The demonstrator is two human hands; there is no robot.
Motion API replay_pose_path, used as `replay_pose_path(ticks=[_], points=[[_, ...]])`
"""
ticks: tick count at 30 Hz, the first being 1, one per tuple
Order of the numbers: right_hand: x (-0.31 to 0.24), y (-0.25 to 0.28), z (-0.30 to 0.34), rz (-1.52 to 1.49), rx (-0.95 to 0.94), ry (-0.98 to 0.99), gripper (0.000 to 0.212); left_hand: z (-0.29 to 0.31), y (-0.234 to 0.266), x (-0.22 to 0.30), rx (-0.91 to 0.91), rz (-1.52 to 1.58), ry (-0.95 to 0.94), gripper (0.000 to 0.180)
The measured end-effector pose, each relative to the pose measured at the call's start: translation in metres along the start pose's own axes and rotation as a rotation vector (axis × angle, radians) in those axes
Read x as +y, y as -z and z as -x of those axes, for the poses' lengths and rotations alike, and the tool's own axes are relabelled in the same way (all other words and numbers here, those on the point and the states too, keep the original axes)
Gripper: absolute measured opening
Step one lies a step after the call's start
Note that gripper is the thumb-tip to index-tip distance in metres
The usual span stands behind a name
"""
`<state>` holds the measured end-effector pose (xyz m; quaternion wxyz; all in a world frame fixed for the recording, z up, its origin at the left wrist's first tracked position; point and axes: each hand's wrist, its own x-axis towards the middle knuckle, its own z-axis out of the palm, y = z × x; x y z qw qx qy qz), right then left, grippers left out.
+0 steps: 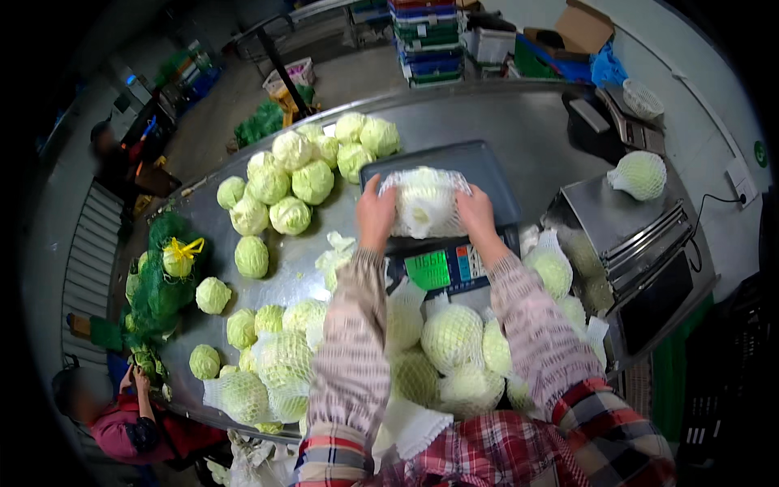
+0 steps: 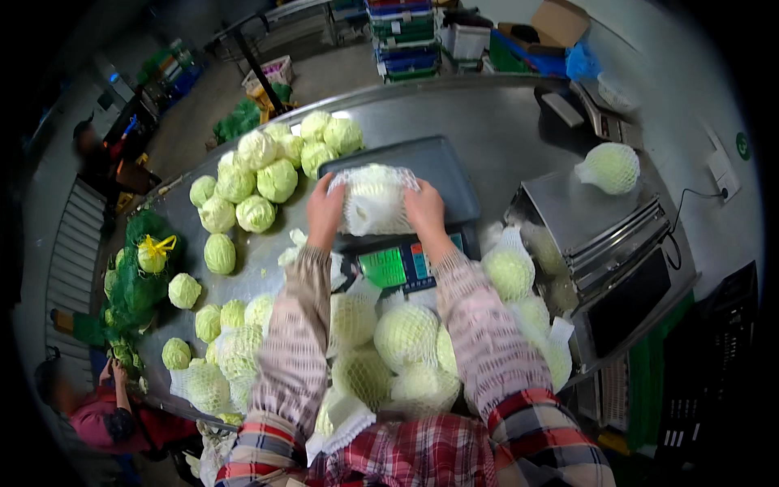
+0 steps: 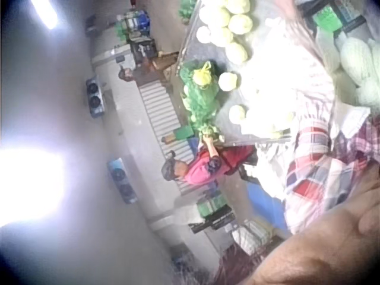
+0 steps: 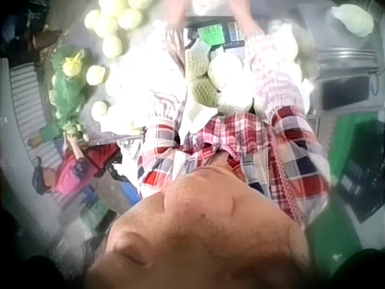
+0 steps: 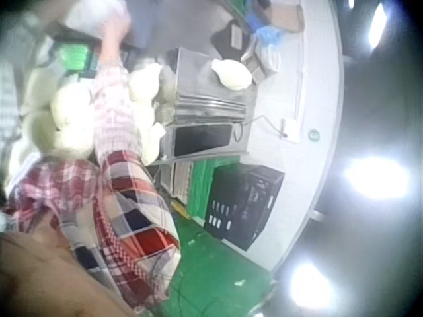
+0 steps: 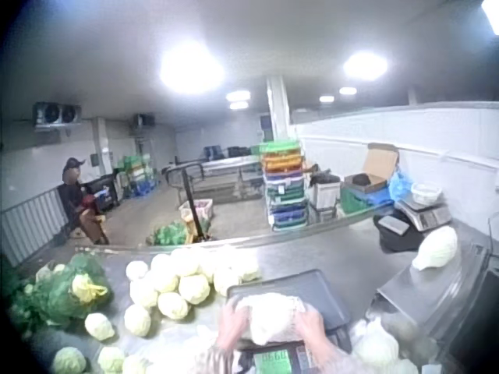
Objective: The person places individual cabbages into mesh nets by hand, weighs some of the cabbages on a digital scale, and piles the netted cabbages onto a metal table.
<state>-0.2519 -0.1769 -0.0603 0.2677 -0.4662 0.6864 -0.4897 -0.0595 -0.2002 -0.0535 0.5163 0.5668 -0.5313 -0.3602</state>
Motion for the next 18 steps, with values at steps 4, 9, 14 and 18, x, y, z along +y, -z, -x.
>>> replay_pose_path(ticks=[4, 9, 14, 18], points=[[-0.007, 0.020, 0.010, -0.608, -0.245, -0.198, 0.025, 0.018, -0.001, 0.004, -0.121, 0.158, 0.366, 0.037], [-0.020, 0.071, 0.104, -1.228, -0.621, -0.362, 0.059, 0.127, 0.034, 0.113, -0.181, 0.239, 0.055, 0.018], [-0.016, 0.079, 0.187, -1.408, -0.898, -0.773, 0.075, 0.142, 0.067, 0.147, -0.195, 0.180, 0.085, 0.024], [-0.002, 0.084, 0.228, -1.709, -1.145, -1.055, 0.074, 0.170, 0.084, 0.104, -0.323, 0.401, 0.436, 0.018]])
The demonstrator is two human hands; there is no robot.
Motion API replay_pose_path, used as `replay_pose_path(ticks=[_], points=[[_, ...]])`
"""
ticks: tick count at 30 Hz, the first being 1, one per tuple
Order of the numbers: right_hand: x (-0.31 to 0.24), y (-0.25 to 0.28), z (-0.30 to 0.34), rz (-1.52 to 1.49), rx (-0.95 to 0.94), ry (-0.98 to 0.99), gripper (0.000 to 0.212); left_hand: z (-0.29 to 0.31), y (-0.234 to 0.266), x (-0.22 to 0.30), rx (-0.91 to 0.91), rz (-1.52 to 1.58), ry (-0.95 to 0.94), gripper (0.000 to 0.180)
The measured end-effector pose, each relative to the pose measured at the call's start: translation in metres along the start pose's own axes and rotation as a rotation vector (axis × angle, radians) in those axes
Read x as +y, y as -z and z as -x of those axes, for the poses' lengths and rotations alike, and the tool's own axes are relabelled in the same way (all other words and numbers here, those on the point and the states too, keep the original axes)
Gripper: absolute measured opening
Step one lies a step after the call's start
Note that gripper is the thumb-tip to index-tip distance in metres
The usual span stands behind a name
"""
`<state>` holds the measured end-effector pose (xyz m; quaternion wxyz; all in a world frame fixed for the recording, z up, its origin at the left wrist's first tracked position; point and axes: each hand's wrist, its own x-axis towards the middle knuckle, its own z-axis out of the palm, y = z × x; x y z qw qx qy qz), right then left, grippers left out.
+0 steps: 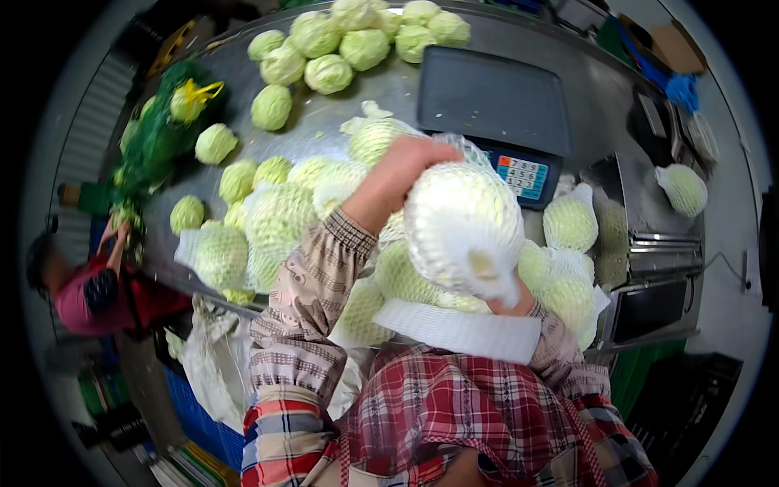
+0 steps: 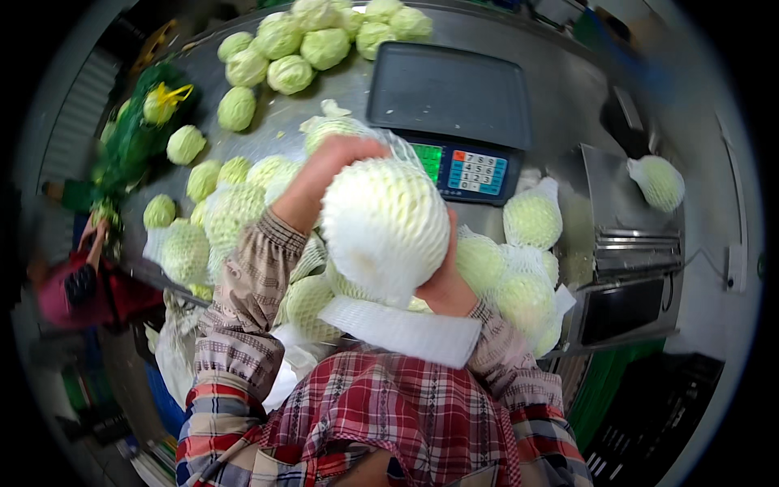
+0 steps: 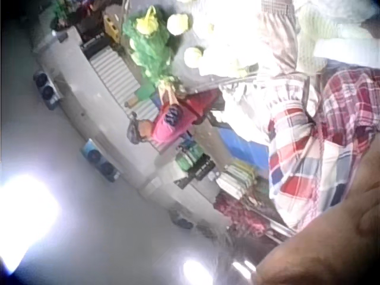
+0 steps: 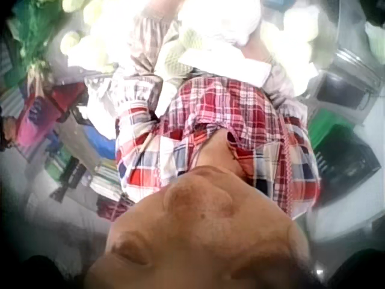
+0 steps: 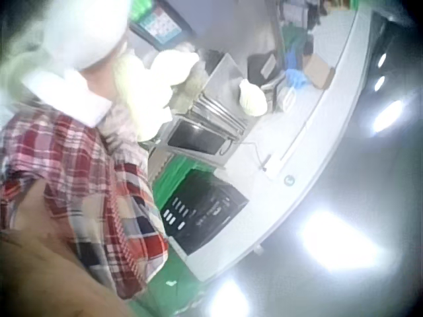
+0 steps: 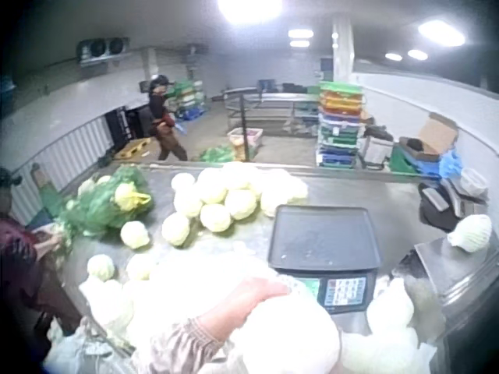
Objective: The person places individual cabbages into mesh nets by hand, weighs some of the cabbages on a digital scale, and piles the netted cabbages onto a metal table.
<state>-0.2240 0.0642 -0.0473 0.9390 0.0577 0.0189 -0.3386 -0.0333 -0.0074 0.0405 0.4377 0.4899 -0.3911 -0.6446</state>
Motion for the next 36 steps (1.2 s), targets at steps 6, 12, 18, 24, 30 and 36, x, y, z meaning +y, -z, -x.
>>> replay_pose_path(ticks=[6, 12, 18, 24, 30, 36], points=[[0.029, 0.017, 0.010, -0.081, 0.152, -0.153, 0.069, 0.060, 0.030, -0.118, 0.401, 0.058, -0.038, 0.024], [0.055, -0.001, -0.017, 0.686, 0.494, -0.145, 0.051, 0.189, 0.007, -0.124, 0.430, -0.766, -0.849, 0.036], [0.044, -0.038, -0.002, 1.620, 0.365, 0.213, 0.030, 0.182, -0.010, -0.148, 0.141, -1.137, -0.745, 0.035], [0.019, -0.094, 0.038, 1.295, 0.157, 0.512, 0.066, 0.152, -0.005, -0.091, 0.189, -0.869, -0.541, 0.030], [-0.062, -0.086, 0.010, 1.212, 0.510, 0.589, 0.039, 0.126, 0.000, -0.004, -0.425, -0.589, -0.346, 0.029], [-0.009, -0.060, 0.022, 1.344, 0.468, -0.393, 0.021, 0.004, 0.140, 0.018, 0.368, -0.989, -0.306, 0.038]])
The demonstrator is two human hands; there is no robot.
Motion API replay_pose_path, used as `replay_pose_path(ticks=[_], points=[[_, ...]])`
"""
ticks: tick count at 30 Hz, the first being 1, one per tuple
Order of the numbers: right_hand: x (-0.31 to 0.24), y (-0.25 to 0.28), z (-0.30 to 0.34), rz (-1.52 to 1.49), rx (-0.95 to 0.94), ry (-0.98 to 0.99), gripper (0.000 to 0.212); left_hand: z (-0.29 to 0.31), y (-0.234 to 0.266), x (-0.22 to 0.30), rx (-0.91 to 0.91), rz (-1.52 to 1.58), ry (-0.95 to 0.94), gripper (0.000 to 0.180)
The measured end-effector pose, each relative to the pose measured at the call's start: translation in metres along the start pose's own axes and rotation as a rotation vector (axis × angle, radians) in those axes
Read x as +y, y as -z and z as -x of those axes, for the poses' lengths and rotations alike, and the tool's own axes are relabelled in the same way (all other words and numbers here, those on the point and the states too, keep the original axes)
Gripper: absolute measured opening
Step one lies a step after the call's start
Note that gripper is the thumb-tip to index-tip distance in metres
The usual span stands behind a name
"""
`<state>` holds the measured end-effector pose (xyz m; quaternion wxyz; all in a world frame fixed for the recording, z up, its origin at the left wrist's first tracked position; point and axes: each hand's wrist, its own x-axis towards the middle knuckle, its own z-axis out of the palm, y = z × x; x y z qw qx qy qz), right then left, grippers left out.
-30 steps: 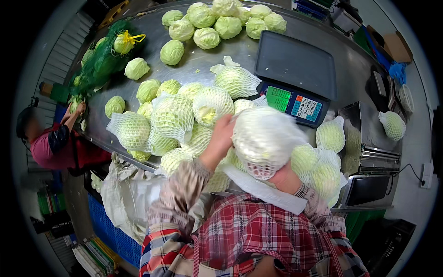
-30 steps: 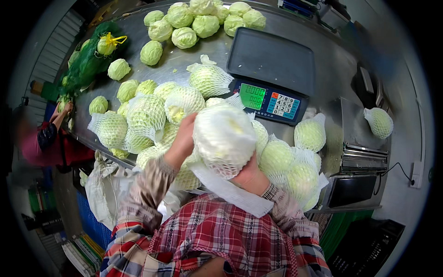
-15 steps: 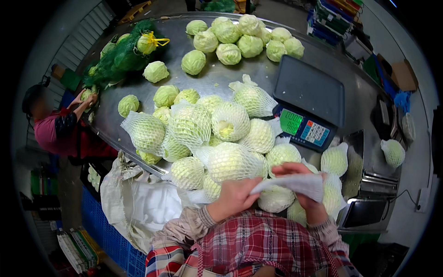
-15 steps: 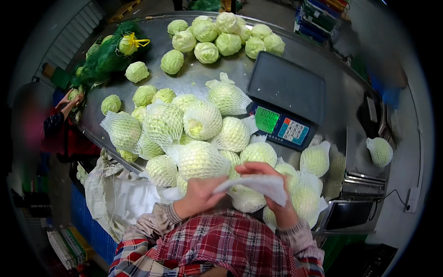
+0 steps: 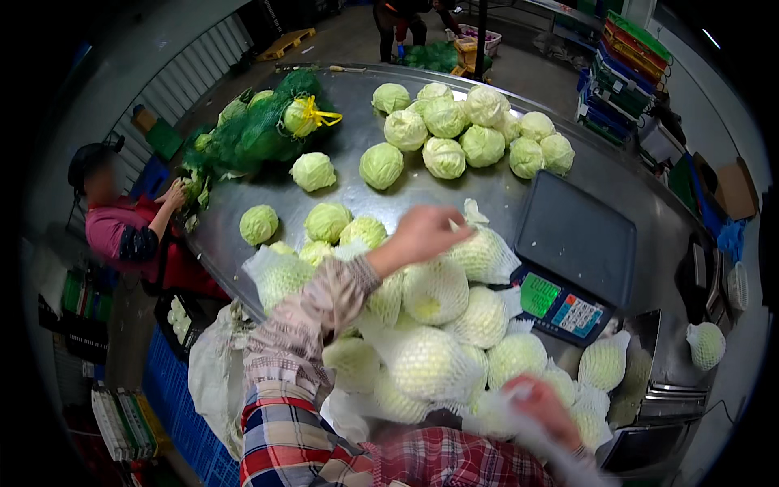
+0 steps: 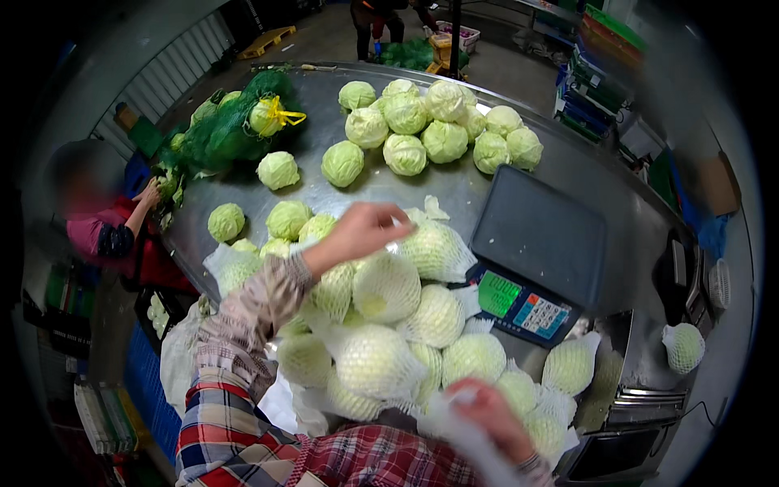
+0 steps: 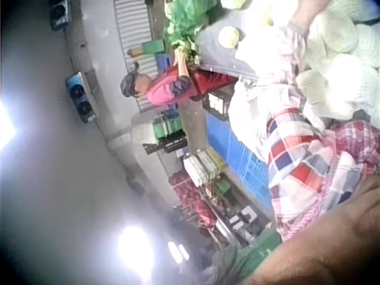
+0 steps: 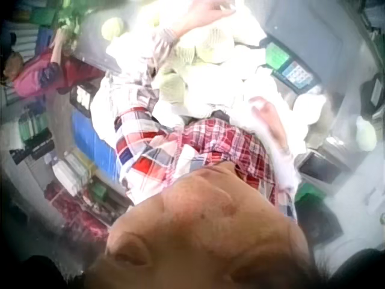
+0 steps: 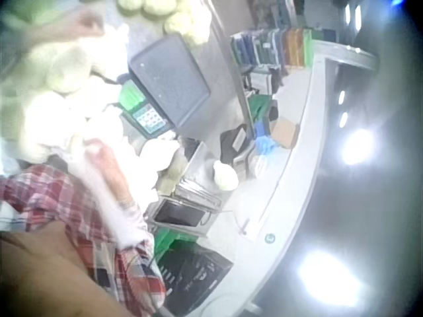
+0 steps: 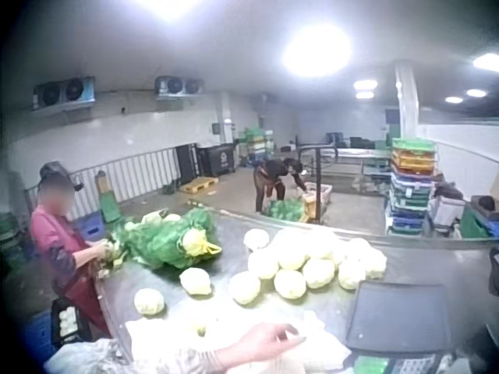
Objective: The person places individual cabbages into mesh nets by hand, weighs some of the cabbages on a digital scale, and piles the netted cabbages onto a metal table.
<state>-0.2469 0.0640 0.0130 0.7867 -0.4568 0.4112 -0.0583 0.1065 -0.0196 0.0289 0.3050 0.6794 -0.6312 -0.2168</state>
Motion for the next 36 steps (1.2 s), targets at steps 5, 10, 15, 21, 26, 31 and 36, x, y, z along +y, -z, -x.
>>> replay_pose_path(ticks=[5, 10, 15, 21, 26, 31, 36], points=[[0.007, -0.020, -0.029, 0.681, -0.283, 0.474, 0.026, -0.111, 0.026, -0.093, 0.191, -0.327, 0.210, 0.044], [-0.032, -0.028, -0.044, 0.936, -0.162, 0.621, 0.011, -0.202, 0.014, -0.153, 0.563, -0.538, 0.225, 0.077], [-0.038, -0.028, -0.052, 0.688, -0.001, 0.351, 0.011, -0.233, 0.000, -0.189, 0.569, -0.413, 0.424, 0.092], [-0.016, -0.031, -0.064, 0.719, -0.003, 0.480, 0.011, -0.226, -0.002, -0.197, 0.728, -0.253, 0.283, 0.079], [0.002, -0.022, -0.060, 0.712, -0.045, 0.530, 0.016, -0.184, 0.006, -0.137, 0.685, -0.060, 0.225, 0.074], [-0.001, -0.027, -0.052, 0.752, -0.081, 0.502, 0.015, -0.152, -0.032, -0.044, 0.435, 0.341, 0.037, 0.074], [0.000, -0.036, -0.029, 0.720, -0.056, 0.639, 0.018, -0.140, -0.136, 0.053, 0.119, 0.665, -0.089, 0.080]])
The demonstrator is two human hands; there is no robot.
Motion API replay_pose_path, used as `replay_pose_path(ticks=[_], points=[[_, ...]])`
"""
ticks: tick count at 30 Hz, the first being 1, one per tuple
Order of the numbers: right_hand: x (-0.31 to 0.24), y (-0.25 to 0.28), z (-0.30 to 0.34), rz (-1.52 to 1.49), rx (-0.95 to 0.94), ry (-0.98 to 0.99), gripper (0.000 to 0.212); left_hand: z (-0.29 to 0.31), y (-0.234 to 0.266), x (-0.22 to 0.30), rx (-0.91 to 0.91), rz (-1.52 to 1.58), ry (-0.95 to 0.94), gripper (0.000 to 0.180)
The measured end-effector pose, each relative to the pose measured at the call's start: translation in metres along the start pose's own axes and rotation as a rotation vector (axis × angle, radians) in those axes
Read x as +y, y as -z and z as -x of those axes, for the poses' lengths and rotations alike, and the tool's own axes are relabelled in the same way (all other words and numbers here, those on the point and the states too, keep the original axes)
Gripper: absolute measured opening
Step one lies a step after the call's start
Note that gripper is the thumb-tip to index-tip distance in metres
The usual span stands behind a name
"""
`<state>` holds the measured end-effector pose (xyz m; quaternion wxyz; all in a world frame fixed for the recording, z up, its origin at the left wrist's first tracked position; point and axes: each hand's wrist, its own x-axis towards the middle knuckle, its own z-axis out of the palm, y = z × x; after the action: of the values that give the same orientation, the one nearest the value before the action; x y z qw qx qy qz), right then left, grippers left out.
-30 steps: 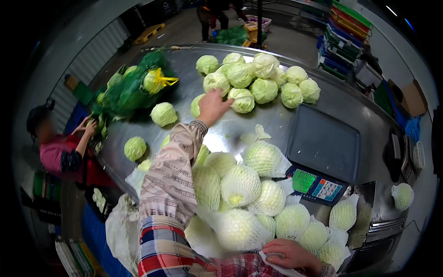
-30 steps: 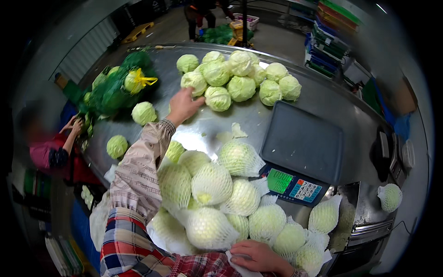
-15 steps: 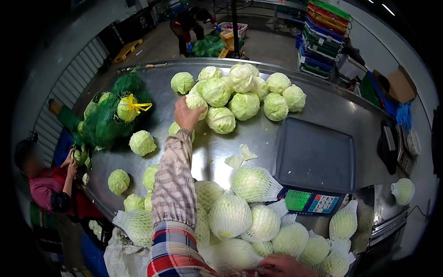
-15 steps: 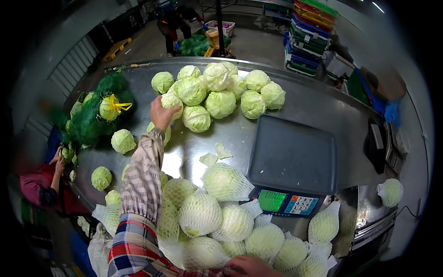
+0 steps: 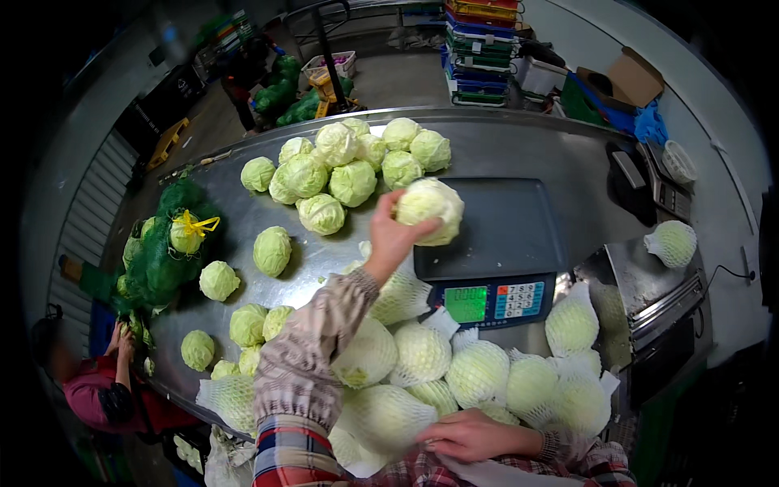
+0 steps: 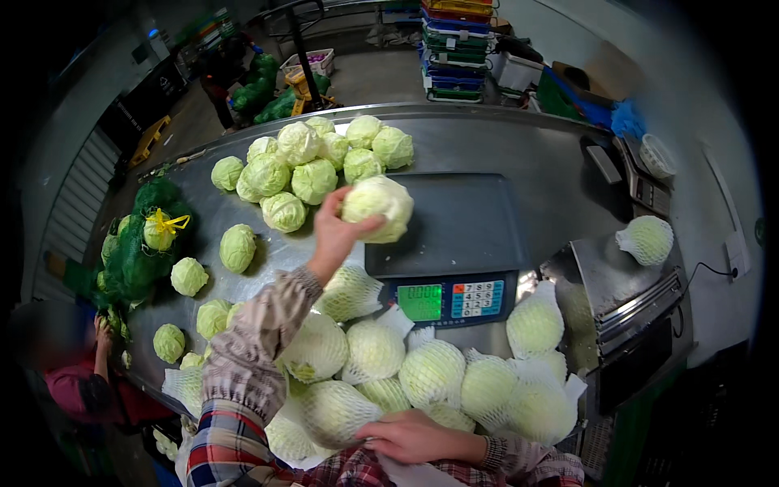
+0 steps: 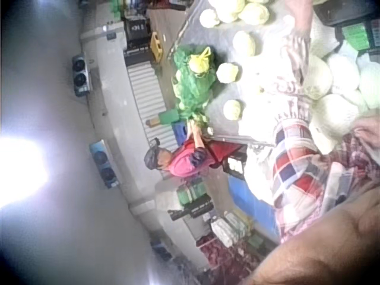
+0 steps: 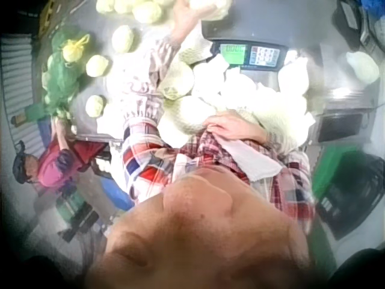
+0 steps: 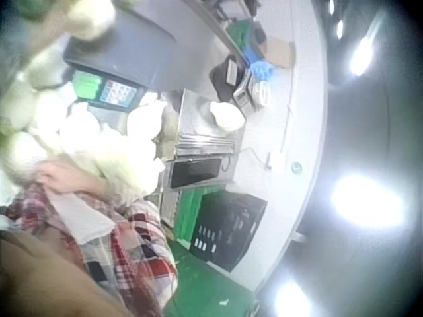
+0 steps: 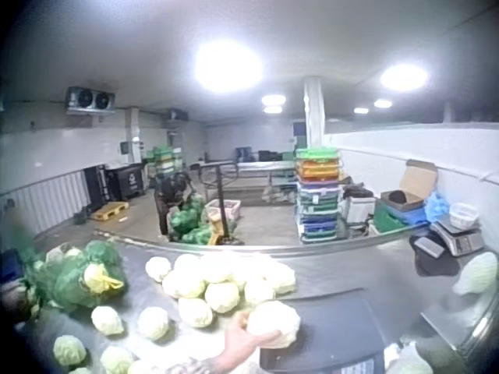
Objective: The person places individual cabbages into mesh nets by hand, weighs some of the cabbages on a digital scale, and piles the netted cabbages onto a metal table.
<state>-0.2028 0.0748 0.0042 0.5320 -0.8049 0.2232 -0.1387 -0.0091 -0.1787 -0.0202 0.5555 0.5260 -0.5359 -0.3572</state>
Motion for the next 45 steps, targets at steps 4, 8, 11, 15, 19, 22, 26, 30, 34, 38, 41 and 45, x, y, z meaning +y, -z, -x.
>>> replay_pose_path(ticks=[4, 8, 11, 15, 19, 22, 26, 30, 34, 38, 41, 45], points=[[-0.008, -0.009, 0.013, -0.134, 0.161, 0.192, 0.021, 0.022, -0.030, -0.018, 0.003, -0.161, -0.082, 0.080], [-0.022, 0.006, 0.044, -0.452, 0.294, -0.200, 0.015, 0.041, -0.015, 0.023, 0.089, -0.479, -0.235, 0.076], [-0.013, 0.020, 0.055, -0.320, 0.640, -0.124, 0.015, 0.093, -0.011, 0.076, 0.118, -0.762, -0.764, 0.062], [-0.009, 0.028, 0.033, -0.397, 1.020, 0.026, 0.015, 0.228, -0.015, 0.115, -0.563, 0.089, 0.101, 0.042], [-0.020, 0.044, 0.038, -0.566, 0.921, -0.047, 0.016, 0.250, -0.010, 0.107, -0.436, 0.365, 0.297, 0.018], [0.012, 0.055, 0.056, -0.872, 0.199, -0.065, 0.025, 0.236, 0.012, 0.116, -0.257, 0.854, 0.432, 0.015], [0.006, 0.061, 0.064, -1.104, 0.148, 0.092, 0.031, 0.240, 0.013, 0.123, -0.434, 0.863, 0.713, 0.023], [0.014, 0.082, 0.046, -1.534, 0.429, 0.162, 0.042, 0.231, 0.023, 0.117, -1.095, 0.445, 0.358, 0.030], [0.067, 0.106, 0.030, -1.292, 0.261, 0.507, 0.049, 0.161, 0.015, 0.122, -0.425, 0.563, 0.260, 0.030], [0.034, 0.113, -0.023, -1.839, -0.007, -0.056, 0.034, 0.165, 0.000, 0.092, -0.583, 0.594, 0.551, 0.039], [0.017, 0.113, -0.016, -0.804, 0.403, -0.007, 0.029, 0.169, 0.002, 0.102, -0.427, 0.685, 0.517, 0.021], [0.049, 0.107, -0.006, -1.442, 0.635, 0.219, 0.032, 0.155, 0.018, 0.096, -0.303, 0.956, 0.435, 0.011]])
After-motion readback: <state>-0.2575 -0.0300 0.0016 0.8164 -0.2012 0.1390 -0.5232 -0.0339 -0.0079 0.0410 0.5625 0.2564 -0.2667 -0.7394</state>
